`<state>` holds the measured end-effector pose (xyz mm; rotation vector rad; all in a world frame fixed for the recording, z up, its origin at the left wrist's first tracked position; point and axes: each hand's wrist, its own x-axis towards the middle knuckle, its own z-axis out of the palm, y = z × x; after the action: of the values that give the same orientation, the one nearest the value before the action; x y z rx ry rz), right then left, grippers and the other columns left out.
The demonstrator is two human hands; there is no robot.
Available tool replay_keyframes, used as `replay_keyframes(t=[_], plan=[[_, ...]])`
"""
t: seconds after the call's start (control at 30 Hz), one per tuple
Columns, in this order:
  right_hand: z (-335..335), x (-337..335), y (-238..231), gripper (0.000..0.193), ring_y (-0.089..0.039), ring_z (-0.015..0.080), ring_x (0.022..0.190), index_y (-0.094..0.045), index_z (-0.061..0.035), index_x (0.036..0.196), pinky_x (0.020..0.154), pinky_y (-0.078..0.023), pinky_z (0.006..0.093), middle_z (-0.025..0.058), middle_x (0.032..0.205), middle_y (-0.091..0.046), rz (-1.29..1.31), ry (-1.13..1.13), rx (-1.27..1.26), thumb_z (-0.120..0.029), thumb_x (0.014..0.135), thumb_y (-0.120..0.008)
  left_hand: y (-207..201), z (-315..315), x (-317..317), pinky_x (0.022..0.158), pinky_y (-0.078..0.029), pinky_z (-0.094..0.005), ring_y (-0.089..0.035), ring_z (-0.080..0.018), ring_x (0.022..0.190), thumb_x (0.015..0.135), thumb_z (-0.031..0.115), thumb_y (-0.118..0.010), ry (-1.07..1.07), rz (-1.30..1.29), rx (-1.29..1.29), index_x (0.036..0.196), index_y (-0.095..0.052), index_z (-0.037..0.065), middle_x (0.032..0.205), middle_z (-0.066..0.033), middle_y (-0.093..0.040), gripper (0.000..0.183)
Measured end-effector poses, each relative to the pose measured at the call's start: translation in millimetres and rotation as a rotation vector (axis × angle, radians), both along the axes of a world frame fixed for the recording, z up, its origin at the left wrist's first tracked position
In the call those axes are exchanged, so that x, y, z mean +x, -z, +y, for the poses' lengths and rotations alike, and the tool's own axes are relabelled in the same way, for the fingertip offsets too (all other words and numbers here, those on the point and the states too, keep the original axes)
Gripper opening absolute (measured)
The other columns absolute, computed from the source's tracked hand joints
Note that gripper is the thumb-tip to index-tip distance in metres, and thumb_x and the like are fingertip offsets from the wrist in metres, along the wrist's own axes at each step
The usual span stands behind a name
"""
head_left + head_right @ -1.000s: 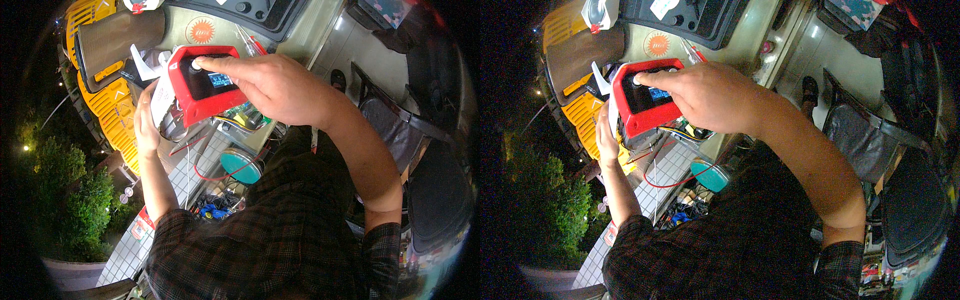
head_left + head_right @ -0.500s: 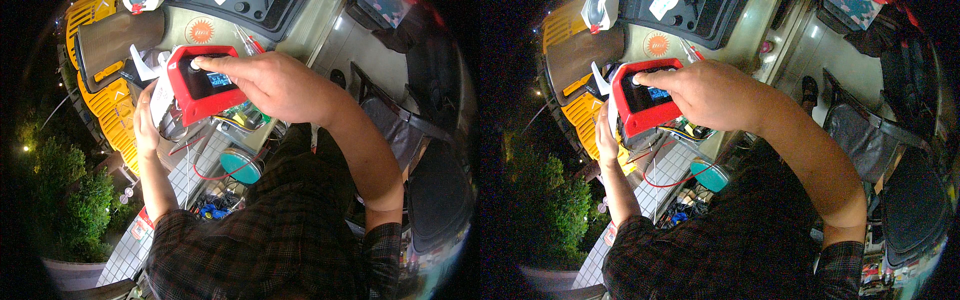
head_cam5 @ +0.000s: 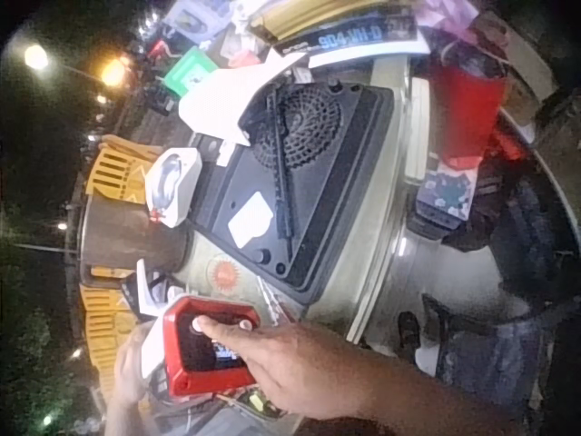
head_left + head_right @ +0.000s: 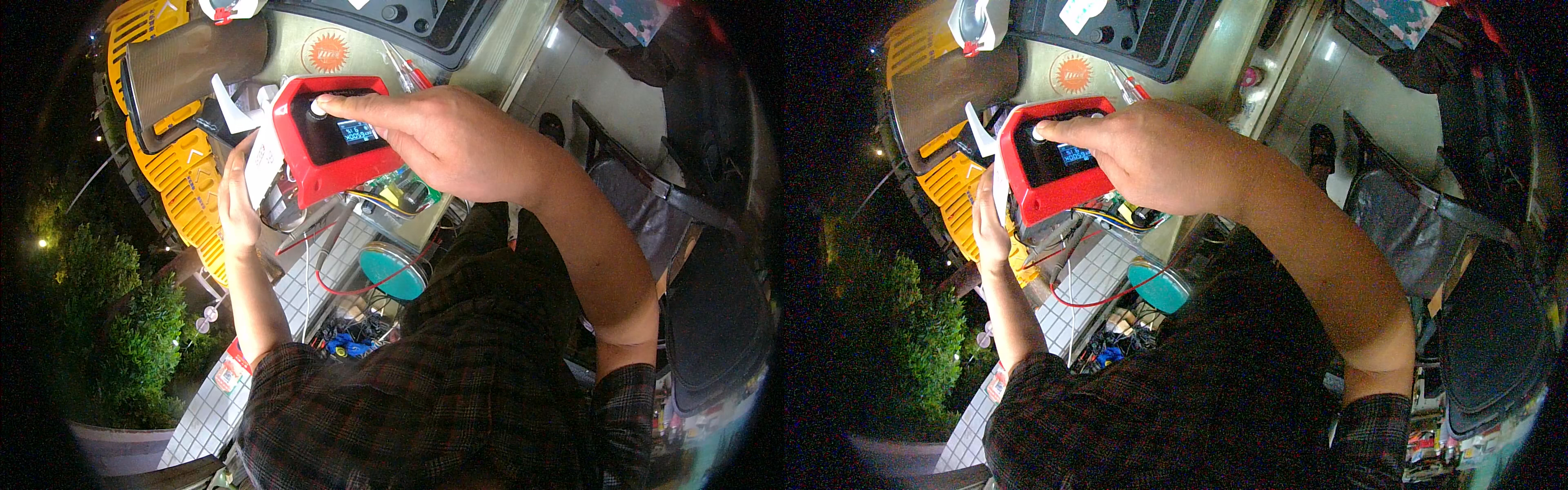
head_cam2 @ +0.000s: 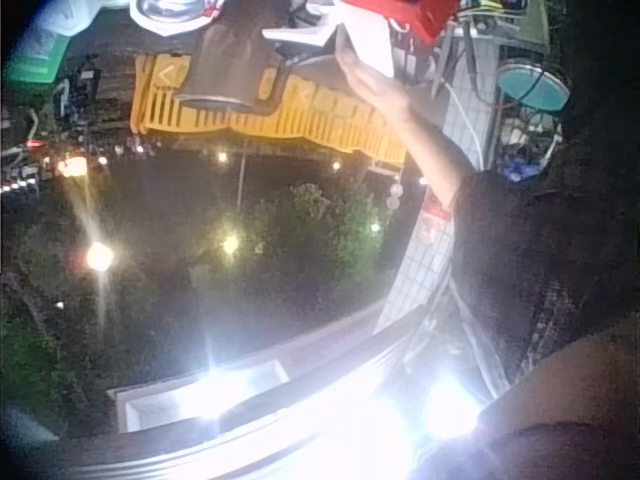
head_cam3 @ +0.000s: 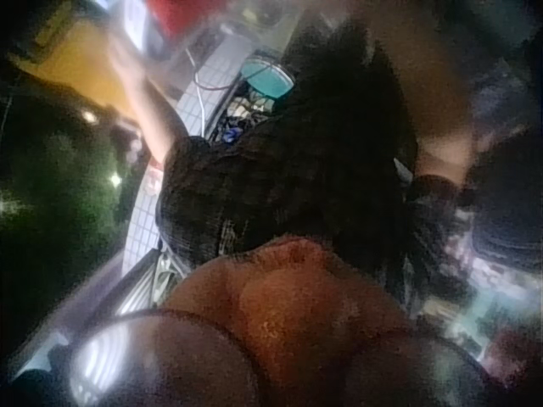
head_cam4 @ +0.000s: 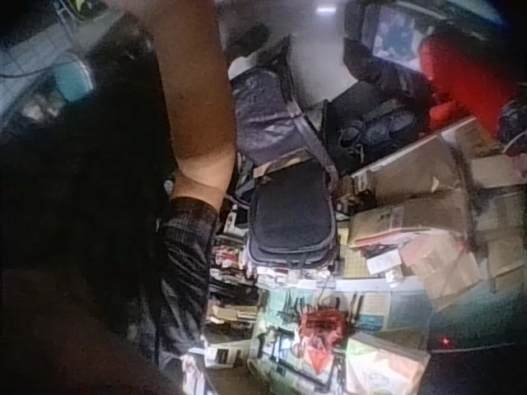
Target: The person picks up a red and white electronic device with a digital display and two knobs, then rotates the knobs to change the displayed values. The device is placed back on the workbench after adjustment.
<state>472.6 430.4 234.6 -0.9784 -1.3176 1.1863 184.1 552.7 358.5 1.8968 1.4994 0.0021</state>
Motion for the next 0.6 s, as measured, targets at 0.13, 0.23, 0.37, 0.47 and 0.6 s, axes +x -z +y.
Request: replay_keyframes(t=[0.13, 0.23, 0.37, 0.47, 0.6], plan=[[-0.3, 1.2, -0.5, 0.053, -0.072, 0.0418, 0.074, -0.061, -0.0126, 0.148, 0.072, -0.058, 0.0511, 0.0288, 0.092, -0.071, -0.015, -0.003, 0.0, -0.005, 0.096, -0.053, -0.3, -0.1, -0.3, 0.119, -0.035, -0.0385, -0.054, -0.0277, 0.136, 0.115, 0.033, -0.028, -0.005, 0.01, -0.008, 0.147, -0.054, -0.008, 0.145, -0.0195, -0.06, 0.058], [-0.3, 1.6, -1.1, 0.053, -0.072, 0.0421, 0.075, -0.061, -0.0123, 0.148, 0.073, -0.058, 0.0514, 0.0292, 0.093, -0.071, -0.018, -0.003, -0.001, -0.005, 0.096, -0.053, -0.6, -0.1, 0.5, 0.12, -0.035, -0.0385, -0.054, -0.0278, 0.137, 0.115, 0.033, -0.027, 0.0, 0.026, 0.002, 0.148, -0.053, -0.008, 0.146, -0.0197, -0.06, 0.059], [-0.9, 1.1, -0.5, 0.053, -0.073, 0.0423, 0.076, -0.061, -0.0119, 0.147, 0.074, -0.059, 0.0515, 0.0293, 0.094, -0.072, -0.012, -0.007, -0.013, -0.005, 0.095, -0.054, -1.0, -1.7, 1.3, 0.12, -0.035, -0.0383, -0.054, -0.0277, 0.137, 0.115, 0.034, -0.027, -0.035, 0.018, -0.014, 0.148, -0.053, -0.008, 0.146, -0.0196, -0.06, 0.059], [-1.6, -0.9, 0.6, 0.053, -0.073, 0.0423, 0.077, -0.061, -0.0116, 0.147, 0.075, -0.059, 0.0513, 0.0289, 0.095, -0.072, -0.005, 0.009, -0.004, -0.005, 0.095, -0.054, -0.4, -1.1, 0.5, 0.119, -0.036, -0.0383, -0.055, -0.0273, 0.136, 0.115, 0.034, -0.027, -0.039, -0.005, -0.035, 0.149, -0.052, -0.008, 0.146, -0.0193, -0.06, 0.059], [-2.1, -4.7, 0.6, 0.053, -0.073, 0.0424, 0.077, -0.06, -0.0113, 0.147, 0.075, -0.059, 0.0514, 0.0284, 0.095, -0.072, 0.003, 0.065, 0.035, -0.004, 0.095, -0.054, -0.5, 0.0, -2.3, 0.119, -0.036, -0.0383, -0.055, -0.0267, 0.136, 0.115, 0.035, -0.027, -0.016, 0.002, -0.021, 0.149, -0.052, -0.008, 0.145, -0.0191, -0.061, 0.059]])
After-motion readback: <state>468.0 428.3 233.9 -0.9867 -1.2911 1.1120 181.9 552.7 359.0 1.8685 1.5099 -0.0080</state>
